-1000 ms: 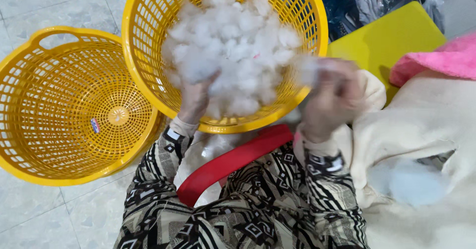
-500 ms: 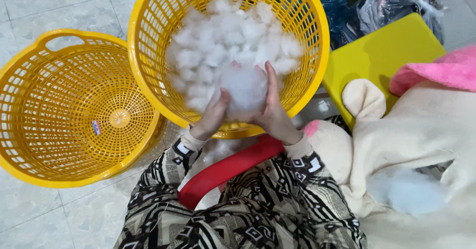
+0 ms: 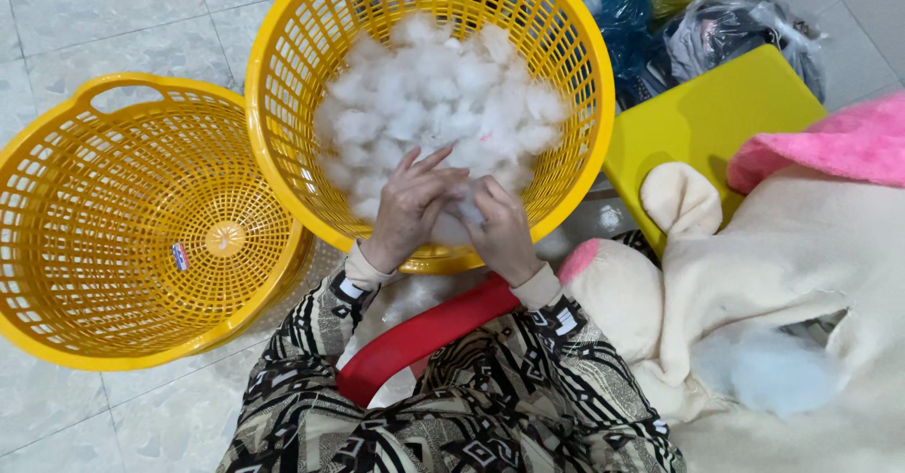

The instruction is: The person repeatedly takes handfuls of white synthetic stuffing from a yellow basket and pushes them into an opening on the back of a large plush toy. The process is repeated continuously to fill the toy.

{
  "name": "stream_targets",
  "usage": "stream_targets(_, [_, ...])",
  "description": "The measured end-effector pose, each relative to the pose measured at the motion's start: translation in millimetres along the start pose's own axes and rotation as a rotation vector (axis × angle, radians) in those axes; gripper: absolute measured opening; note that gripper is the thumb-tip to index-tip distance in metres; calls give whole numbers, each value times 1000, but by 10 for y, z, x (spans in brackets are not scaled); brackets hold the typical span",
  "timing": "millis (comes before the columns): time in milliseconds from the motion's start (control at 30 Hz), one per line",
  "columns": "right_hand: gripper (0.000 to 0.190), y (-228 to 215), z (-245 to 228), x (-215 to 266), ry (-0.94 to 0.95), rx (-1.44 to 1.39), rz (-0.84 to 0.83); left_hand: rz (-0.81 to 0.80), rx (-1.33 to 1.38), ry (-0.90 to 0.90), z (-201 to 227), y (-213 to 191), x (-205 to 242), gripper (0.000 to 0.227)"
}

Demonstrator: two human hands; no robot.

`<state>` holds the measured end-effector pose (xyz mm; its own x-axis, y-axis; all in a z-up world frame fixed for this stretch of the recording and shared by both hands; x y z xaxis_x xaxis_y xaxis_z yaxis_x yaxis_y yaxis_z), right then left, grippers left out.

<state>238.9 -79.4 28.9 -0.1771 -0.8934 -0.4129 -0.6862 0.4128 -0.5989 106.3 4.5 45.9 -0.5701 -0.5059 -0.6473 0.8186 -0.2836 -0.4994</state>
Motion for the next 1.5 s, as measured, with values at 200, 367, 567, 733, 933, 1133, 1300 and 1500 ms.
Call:
stream_targets(200, [27,-211,141,-22,-54,94,27,413,409,-172,-143,-724,58,20])
stream_targets(367, [36,-450,319,-120,99,-163,167,899,-40,78,-224,-1496,364,18])
stream_targets(567, [47,-494,200,-99,144,-102,176,-256,-740,-208,-855,-655,210,62])
stream_targets(733, [62,-462,4,-96,64,-239,159,-132,-162,-189,-704,-449,176,80])
stream_targets(933, [95,-175,-410,-79,37,-186,-81,-184,959,-319,-389,137,18,113])
stream_targets(1133, [99,-423,-495,-37,-191,-61,33,-174,904,-484,-473,324,108,59])
stream_targets(1300, [39,-281,-265,13,51,-211,89,-103,1020,-521,-396,340,184,73])
stream_targets(1500, [12,-467,-444,8,-159,-55,157,-84,878,-477,-368,456,207,16])
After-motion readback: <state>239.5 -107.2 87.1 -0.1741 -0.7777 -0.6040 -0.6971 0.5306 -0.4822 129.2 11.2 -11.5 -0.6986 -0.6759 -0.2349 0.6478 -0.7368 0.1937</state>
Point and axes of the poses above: each hand's wrist, its own x-axis away from the middle knuckle, its own y-axis out of the palm, z = x × y, the point moved 5 cm from there along -x, towards the middle knuckle, and after that the axes turned 6 degrees about -x, right-handed, at the moved point
